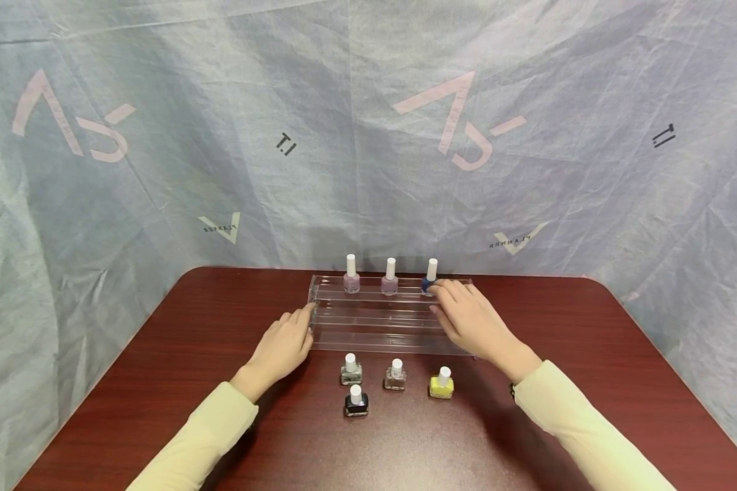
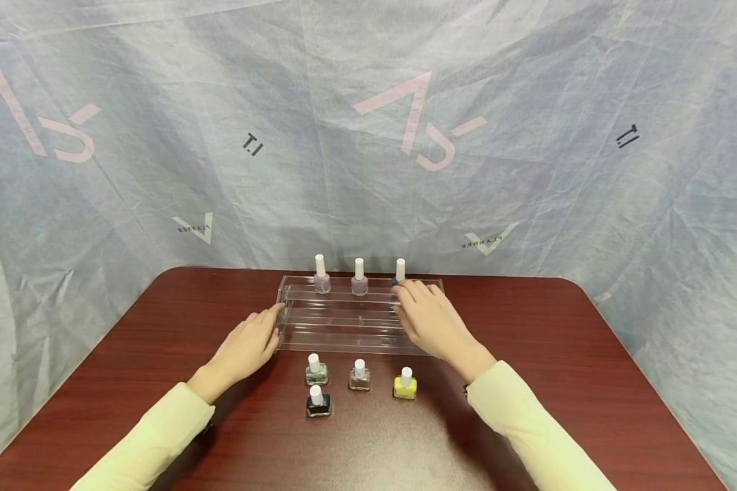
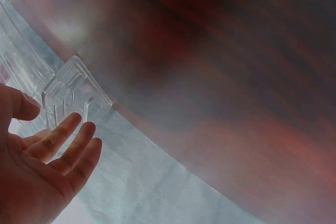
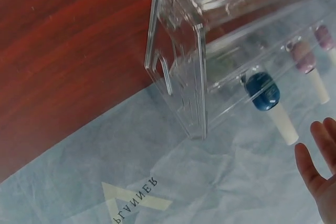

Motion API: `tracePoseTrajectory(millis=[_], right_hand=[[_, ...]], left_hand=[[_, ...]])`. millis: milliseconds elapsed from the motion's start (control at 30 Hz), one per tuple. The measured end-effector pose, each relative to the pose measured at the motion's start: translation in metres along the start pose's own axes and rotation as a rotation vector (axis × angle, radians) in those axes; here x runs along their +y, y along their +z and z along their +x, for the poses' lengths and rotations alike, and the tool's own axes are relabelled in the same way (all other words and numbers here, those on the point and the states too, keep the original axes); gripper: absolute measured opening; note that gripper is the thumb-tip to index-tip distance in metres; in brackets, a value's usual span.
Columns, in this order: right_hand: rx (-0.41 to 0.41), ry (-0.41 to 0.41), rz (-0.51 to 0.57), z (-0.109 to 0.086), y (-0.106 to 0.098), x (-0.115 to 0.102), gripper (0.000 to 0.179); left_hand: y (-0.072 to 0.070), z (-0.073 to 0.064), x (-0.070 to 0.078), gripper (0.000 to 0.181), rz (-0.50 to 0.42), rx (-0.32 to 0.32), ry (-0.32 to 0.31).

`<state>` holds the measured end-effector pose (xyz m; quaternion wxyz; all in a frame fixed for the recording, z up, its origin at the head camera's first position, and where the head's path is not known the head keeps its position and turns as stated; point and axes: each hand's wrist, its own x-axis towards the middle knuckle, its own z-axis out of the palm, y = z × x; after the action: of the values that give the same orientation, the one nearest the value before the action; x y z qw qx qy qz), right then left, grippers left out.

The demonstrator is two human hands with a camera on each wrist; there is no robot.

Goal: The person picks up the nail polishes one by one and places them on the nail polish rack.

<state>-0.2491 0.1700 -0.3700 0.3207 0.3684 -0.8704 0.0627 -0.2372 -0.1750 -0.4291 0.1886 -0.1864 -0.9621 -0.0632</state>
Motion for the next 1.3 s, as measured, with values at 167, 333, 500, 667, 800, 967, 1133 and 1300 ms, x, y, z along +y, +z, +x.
tracePoseTrajectory(millis=[167, 333, 500, 667, 800, 967, 1133, 1300], right_hand=[[-0.003, -0.019, -0.008, -0.009, 0.003, -0.006, 0.027], [-0.022, -0.02, -0.007, -0.019, 0.004, -0.012, 0.026], [-0.037, -0.021, 0.004, -0.027, 0.006, -0.017, 0.025], [-0.034, -0.039, 0.014, -0.035, 0.008, -0.02, 0.024], [-0.051, -0.047, 0.024, -0.04, 0.007, -0.023, 0.024], [-0.059, -0.051, 0.035, -0.046, 0.004, -0.026, 0.021], [-0.059, -0.073, 0.034, -0.052, 0.002, -0.029, 0.021], [-0.058, -0.097, 0.039, -0.058, 0.003, -0.032, 0.019]], left_hand=[[0.001, 0.0, 0.0, 0.049, -0.001, 0.002, 0.001], [0.002, 0.0, 0.0, 0.049, -0.003, 0.004, 0.004], [0.002, 0.0, 0.0, 0.049, -0.002, 0.003, 0.004], [0.002, 0.0, -0.001, 0.049, -0.005, 0.001, 0.005], [0.002, 0.0, -0.001, 0.049, -0.001, 0.0, 0.008], [0.002, 0.0, -0.001, 0.049, 0.001, 0.006, 0.013], [0.003, 0.0, -0.002, 0.049, 0.0, 0.009, 0.015], [0.004, 0.0, -0.002, 0.05, -0.001, 0.009, 0.013]])
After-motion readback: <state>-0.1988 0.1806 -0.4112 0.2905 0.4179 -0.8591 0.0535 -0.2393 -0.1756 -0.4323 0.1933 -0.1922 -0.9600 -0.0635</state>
